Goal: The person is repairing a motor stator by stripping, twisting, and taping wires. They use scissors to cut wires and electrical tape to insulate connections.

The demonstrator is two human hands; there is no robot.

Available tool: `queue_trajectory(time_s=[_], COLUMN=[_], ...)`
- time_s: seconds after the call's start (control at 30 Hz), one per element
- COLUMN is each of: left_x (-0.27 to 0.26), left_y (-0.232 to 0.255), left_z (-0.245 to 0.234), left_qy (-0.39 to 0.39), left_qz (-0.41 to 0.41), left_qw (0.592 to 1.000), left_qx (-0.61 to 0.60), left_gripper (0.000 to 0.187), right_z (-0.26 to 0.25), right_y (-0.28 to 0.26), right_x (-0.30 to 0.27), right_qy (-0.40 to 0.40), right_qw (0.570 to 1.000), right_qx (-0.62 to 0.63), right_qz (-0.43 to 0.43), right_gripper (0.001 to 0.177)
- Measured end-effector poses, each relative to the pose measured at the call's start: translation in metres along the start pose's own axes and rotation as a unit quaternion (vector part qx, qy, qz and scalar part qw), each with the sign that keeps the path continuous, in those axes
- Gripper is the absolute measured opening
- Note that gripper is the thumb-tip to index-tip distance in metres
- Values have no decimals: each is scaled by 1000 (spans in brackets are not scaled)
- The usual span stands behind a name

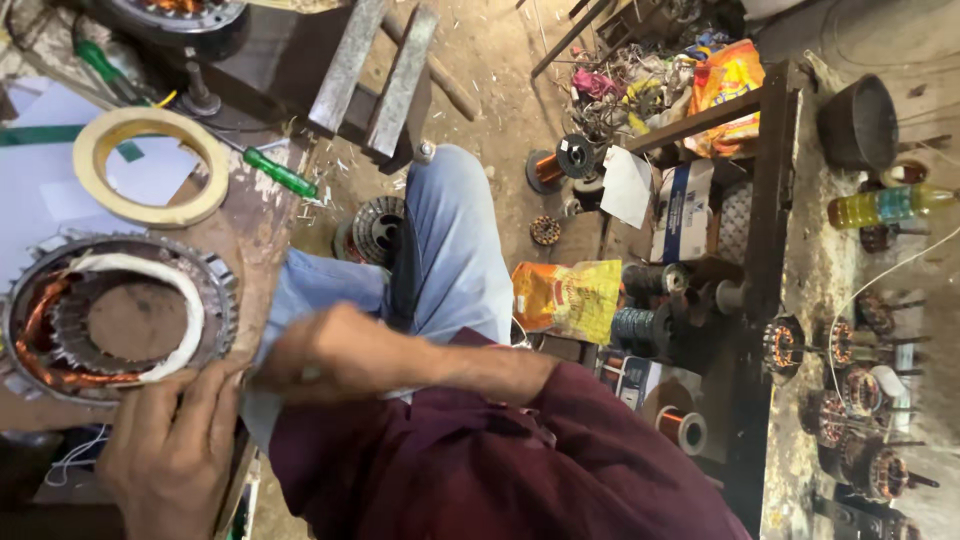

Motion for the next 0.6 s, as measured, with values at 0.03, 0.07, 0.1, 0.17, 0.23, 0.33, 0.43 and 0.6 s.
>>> queue_trajectory(time_s=[0.03, 0.07, 0.1, 0.17, 0.23, 0.33, 0.43, 0.6], left_x=[-2, -5, -6, -7, -5, -10, -12, -8], left_y=[1, 0, 0, -3, -6, -4, -2, -2], left_z=[2, 3, 5, 6, 6, 7, 6, 5], left_qy=[-1, -3, -9, -21, -24, -25, -19, -30], left_qz=[2, 4, 3, -7, -6, 2, -11, -2], left_qw=[1000, 1000, 1000, 1000, 999, 999, 1000, 999], left_qx=[6, 11, 14, 20, 25, 24, 22, 25], left_gripper=[15, 14, 14, 16, 16, 15, 18, 17], right_z=[-2, -1, -2, 0, 0, 7, 5, 6], right_y=[2, 1, 3, 7, 8, 6, 13, 10], right_x=[-3, -8, -8, -8, -5, -14, -11, -10], right_qy=[20, 40, 61, 72, 52, 36, 77, 51], right_qw=[1000, 999, 997, 995, 996, 998, 996, 997], right_qx=[16, 31, 46, 27, 22, 35, 15, 50], right_qz=[8, 15, 20, 70, 64, 26, 34, -13], right_gripper=[17, 20, 23, 21, 20, 18, 16, 11])
Point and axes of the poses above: each hand's wrist, its own x-axis towards the middle knuckle, its own z-axis out of the palm, y = z × x, the point moved 3 cm from there along x, towards the middle knuckle
